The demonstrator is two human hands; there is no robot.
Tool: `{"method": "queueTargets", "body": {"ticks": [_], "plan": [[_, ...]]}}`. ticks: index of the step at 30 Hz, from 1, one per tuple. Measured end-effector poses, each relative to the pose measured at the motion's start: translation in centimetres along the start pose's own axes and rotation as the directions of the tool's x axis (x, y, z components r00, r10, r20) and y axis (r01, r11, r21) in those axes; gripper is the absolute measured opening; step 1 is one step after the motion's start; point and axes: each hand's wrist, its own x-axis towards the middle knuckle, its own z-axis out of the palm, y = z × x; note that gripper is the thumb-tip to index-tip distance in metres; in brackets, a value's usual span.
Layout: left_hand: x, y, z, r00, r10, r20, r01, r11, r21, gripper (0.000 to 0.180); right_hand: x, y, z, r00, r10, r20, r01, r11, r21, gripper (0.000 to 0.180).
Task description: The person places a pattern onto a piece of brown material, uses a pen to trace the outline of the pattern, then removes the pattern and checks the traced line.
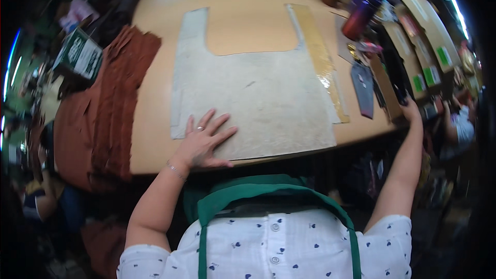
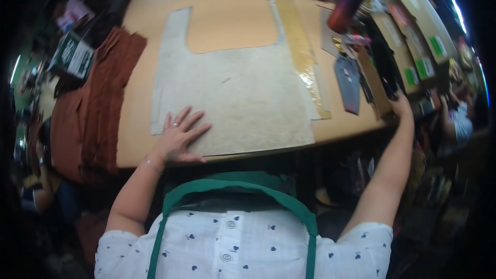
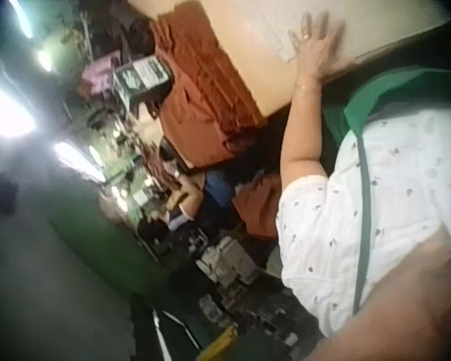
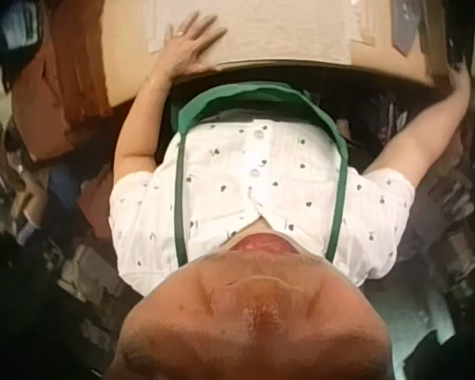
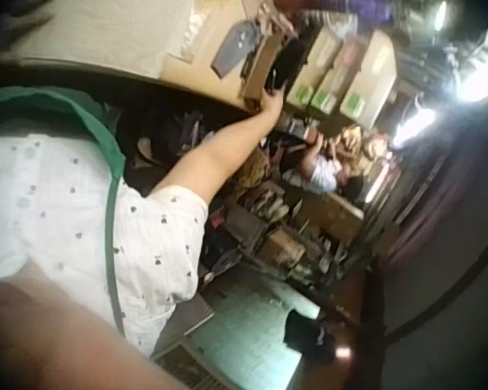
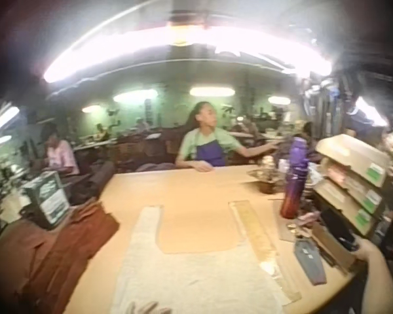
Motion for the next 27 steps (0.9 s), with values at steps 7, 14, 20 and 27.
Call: {"method": "queueTargets", "body": {"ticks": [7, 14, 20, 27], "plan": [[-1.4, -0.6, 0.6, 0.998, 0.038, -0.056, -0.038, 0.999, -0.011, 0.086, -1.8, -0.3, -2.1, 0.973, 0.011, -0.232, 0.070, 0.938, 0.340, 0.029], [0.6, 6.3, 0.2, 0.880, 0.158, -0.447, -0.265, 0.946, -0.188, 0.082, -18.3, -26.4, 3.0, 0.947, -0.106, -0.305, 0.321, 0.394, 0.861, 0.022], [3.5, 9.2, -1.1, 0.849, 0.039, -0.527, -0.366, 0.763, -0.533, 0.079, -24.8, -38.8, 11.0, 0.882, -0.409, 0.235, -0.213, 0.098, 0.972, 0.028], [3.0, 8.1, -0.4, 0.820, 0.003, -0.573, -0.369, 0.767, -0.524, 0.053, -26.8, -39.7, 11.4, 0.854, -0.475, 0.210, -0.232, 0.012, 0.973, 0.020]]}}
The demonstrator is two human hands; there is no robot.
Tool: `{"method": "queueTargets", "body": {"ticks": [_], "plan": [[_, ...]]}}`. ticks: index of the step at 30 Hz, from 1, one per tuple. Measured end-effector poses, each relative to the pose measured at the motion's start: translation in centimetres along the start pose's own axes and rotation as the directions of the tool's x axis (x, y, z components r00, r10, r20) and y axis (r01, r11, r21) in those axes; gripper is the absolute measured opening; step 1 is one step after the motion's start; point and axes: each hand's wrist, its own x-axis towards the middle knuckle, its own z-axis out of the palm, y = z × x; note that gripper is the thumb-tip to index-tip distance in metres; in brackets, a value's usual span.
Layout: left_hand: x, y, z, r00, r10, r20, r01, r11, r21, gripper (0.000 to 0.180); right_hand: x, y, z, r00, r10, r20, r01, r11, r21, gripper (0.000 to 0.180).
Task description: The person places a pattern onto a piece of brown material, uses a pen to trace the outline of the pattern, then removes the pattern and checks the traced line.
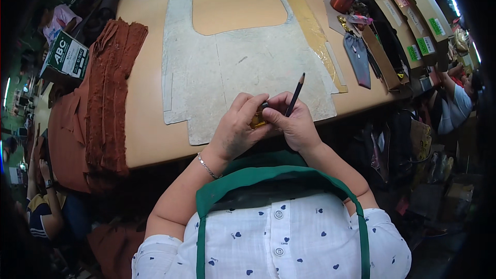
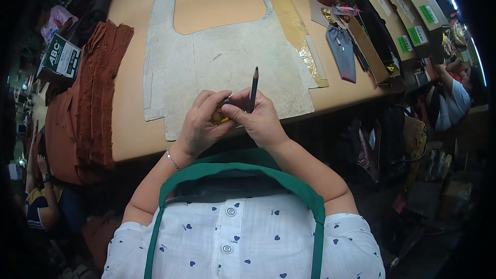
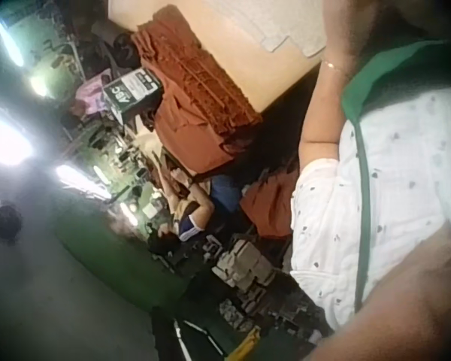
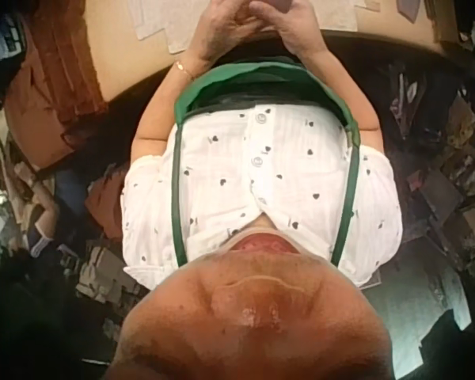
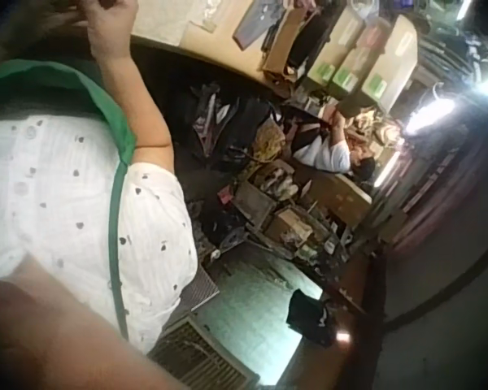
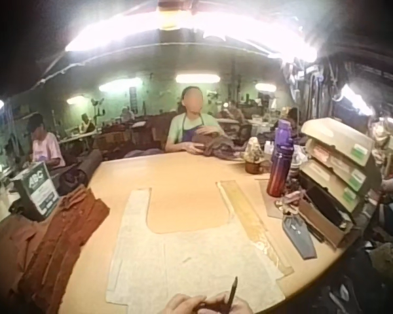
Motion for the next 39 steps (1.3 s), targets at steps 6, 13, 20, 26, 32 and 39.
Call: {"method": "queueTargets", "body": {"ticks": [6, 13, 20, 26, 32, 39], "plan": [[-0.3, -0.1, -0.2, 0.999, 0.024, -0.039, -0.024, 1.000, 0.013, 0.047, -0.5, -0.3, 0.8, 1.000, 0.013, -0.019, -0.013, 1.000, -0.008, 0.012], [-0.2, 0.0, -0.1, 0.998, 0.017, -0.059, -0.020, 0.999, -0.038, 0.046, -0.3, 0.4, -0.3, 0.998, 0.018, -0.059, -0.013, 0.995, 0.095, 0.014], [-0.9, -1.5, -0.3, 0.977, -0.208, -0.035, 0.197, 0.959, -0.204, 0.041, 0.6, -0.5, -1.4, 0.967, 0.210, -0.142, -0.224, 0.970, -0.097, 0.024], [-1.0, -2.5, -0.7, 0.955, -0.292, 0.041, 0.294, 0.926, -0.236, 0.038, 0.4, 0.1, -2.9, 0.991, 0.047, -0.121, -0.086, 0.936, -0.340, 0.025], [-1.2, -2.9, -0.8, 0.957, -0.289, -0.015, 0.282, 0.942, -0.182, 0.034, 0.2, 0.6, -3.0, 0.993, 0.003, -0.121, -0.058, 0.891, -0.451, 0.025], [-1.5, -3.6, -1.3, 0.947, -0.318, 0.048, 0.318, 0.907, -0.275, 0.037, -0.9, -1.5, -2.8, 0.931, -0.327, 0.160, 0.283, 0.373, -0.884, 0.026]]}}
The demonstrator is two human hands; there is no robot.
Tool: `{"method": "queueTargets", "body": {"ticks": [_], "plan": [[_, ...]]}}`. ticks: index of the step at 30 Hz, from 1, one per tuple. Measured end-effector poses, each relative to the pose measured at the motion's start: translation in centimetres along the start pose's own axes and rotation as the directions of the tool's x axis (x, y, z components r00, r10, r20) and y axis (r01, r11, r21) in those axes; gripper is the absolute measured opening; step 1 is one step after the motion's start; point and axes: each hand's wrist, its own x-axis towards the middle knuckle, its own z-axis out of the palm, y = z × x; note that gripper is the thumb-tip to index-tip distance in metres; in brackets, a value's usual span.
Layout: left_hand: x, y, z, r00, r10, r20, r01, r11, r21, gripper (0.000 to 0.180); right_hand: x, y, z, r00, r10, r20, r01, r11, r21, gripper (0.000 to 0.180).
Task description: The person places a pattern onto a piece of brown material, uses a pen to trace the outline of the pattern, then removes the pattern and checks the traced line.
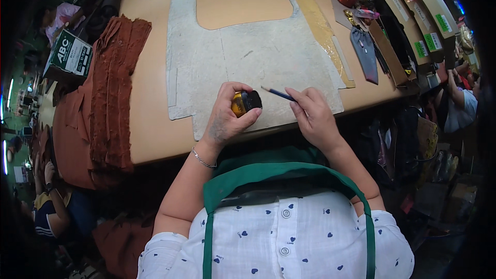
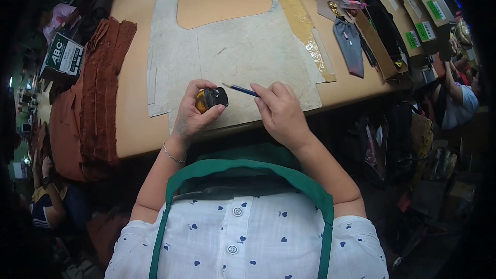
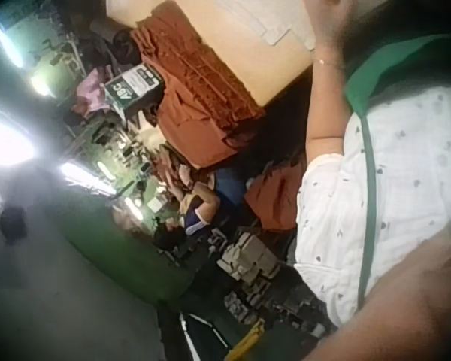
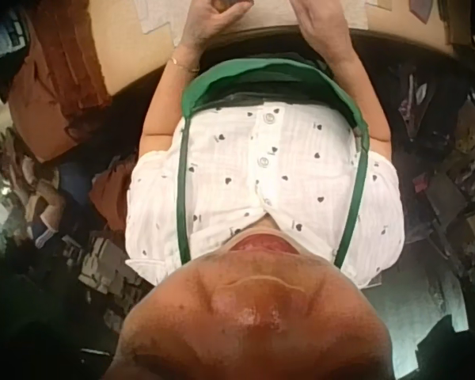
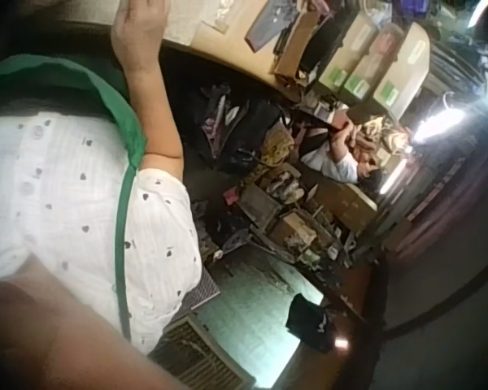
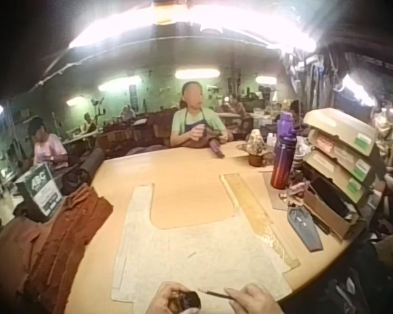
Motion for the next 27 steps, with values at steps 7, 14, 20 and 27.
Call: {"method": "queueTargets", "body": {"ticks": [7, 14, 20, 27], "plan": [[-0.3, 0.7, -0.2, 0.982, -0.111, 0.153, 0.160, 0.920, -0.358, 0.043, 0.0, -2.0, -2.1, 0.953, -0.290, 0.083, 0.290, 0.805, -0.517, 0.038], [-0.2, 0.8, -0.1, 0.976, -0.130, 0.175, 0.177, 0.941, -0.288, 0.044, 0.2, -2.3, -2.4, 0.912, -0.380, 0.152, 0.394, 0.715, -0.577, 0.037], [-0.2, 1.0, 0.6, 0.974, -0.004, 0.228, 0.027, 0.995, -0.099, 0.042, 0.2, -1.6, -1.4, 0.850, -0.485, 0.205, 0.507, 0.648, -0.569, 0.037], [-0.5, 2.7, 1.6, 0.977, 0.188, 0.101, -0.203, 0.965, 0.168, 0.040, -1.0, 0.1, -0.4, 0.845, -0.514, 0.146, 0.500, 0.665, -0.554, 0.034]]}}
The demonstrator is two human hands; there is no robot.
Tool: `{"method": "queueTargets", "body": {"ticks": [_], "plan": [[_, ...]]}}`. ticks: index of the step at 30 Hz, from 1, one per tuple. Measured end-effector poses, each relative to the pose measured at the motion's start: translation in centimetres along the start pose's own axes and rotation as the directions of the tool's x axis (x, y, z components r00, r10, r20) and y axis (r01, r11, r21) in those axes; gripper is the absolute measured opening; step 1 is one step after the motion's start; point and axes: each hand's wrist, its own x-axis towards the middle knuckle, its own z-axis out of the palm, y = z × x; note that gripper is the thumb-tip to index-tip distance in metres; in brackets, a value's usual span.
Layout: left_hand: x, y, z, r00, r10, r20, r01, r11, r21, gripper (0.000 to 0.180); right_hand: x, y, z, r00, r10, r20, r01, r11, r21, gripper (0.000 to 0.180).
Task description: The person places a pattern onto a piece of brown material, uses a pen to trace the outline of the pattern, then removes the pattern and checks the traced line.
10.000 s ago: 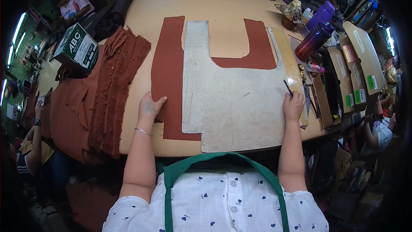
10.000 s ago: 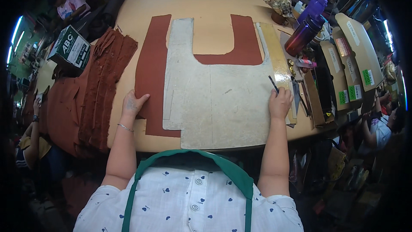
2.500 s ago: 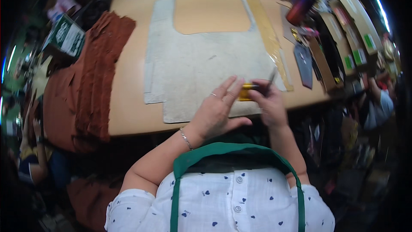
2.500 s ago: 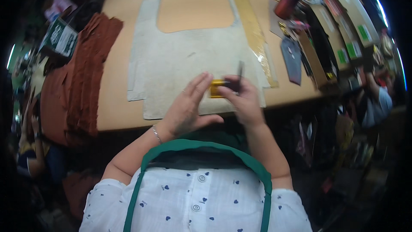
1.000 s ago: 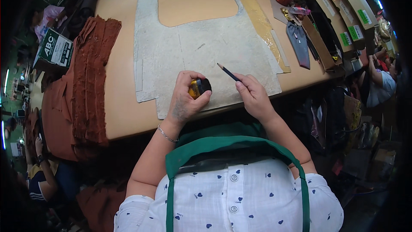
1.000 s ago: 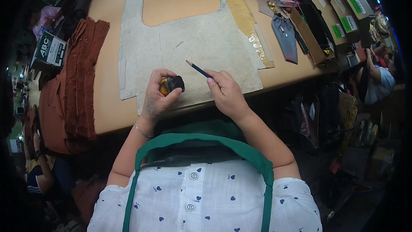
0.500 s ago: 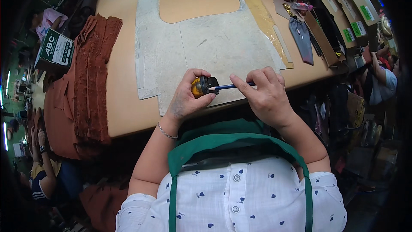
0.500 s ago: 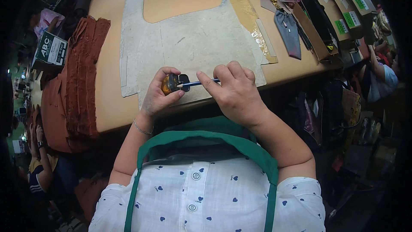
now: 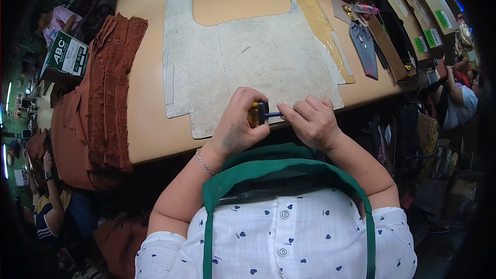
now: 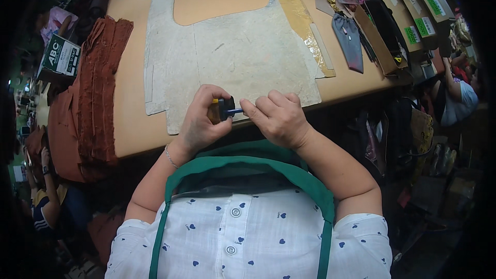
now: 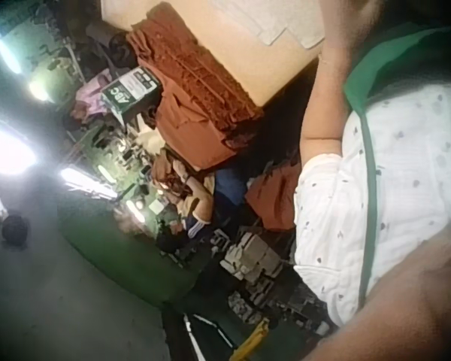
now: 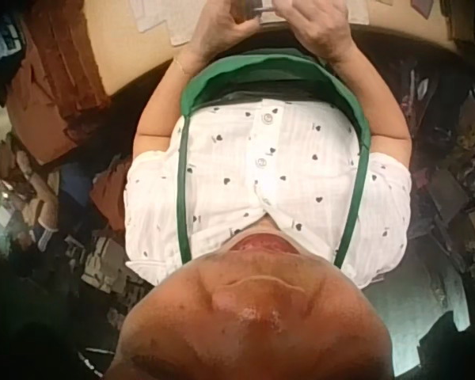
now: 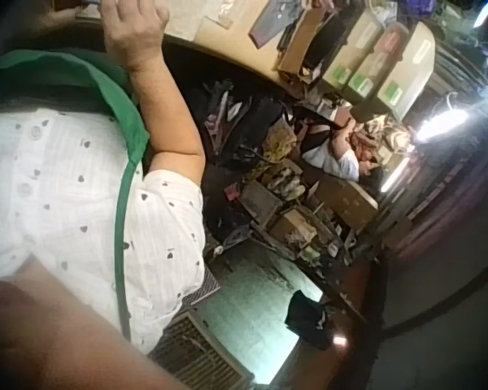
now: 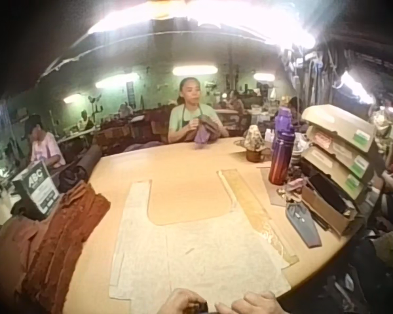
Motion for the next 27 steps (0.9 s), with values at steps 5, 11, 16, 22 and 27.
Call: {"method": "queueTargets", "body": {"ticks": [5, 11, 16, 22, 27], "plan": [[-0.9, 0.6, -0.3, 0.984, 0.175, 0.021, -0.176, 0.969, 0.172, 0.041, 0.0, -1.3, -1.4, 0.967, 0.185, 0.177, -0.239, 0.899, 0.367, 0.021], [-2.0, 0.7, -0.1, 0.927, 0.332, 0.173, -0.364, 0.906, 0.214, 0.040, 0.4, -0.4, -2.7, 0.531, 0.114, 0.840, -0.836, 0.232, 0.497, 0.024], [-0.9, 0.5, -0.5, 0.922, -0.336, 0.190, 0.382, 0.864, -0.327, 0.033, 0.6, -0.3, -2.7, 0.929, 0.120, 0.349, -0.300, 0.797, 0.524, 0.027], [-0.6, 1.6, -0.2, 0.690, -0.559, 0.459, 0.685, 0.299, -0.665, 0.034, 1.2, 0.6, -2.4, 0.991, -0.110, -0.075, 0.112, 0.993, 0.020, 0.028], [-0.2, 2.7, 0.2, 0.991, -0.063, -0.115, 0.072, 0.995, 0.072, 0.035, 0.8, -0.3, -3.0, 1.000, 0.003, 0.018, -0.002, 1.000, -0.015, 0.024]]}}
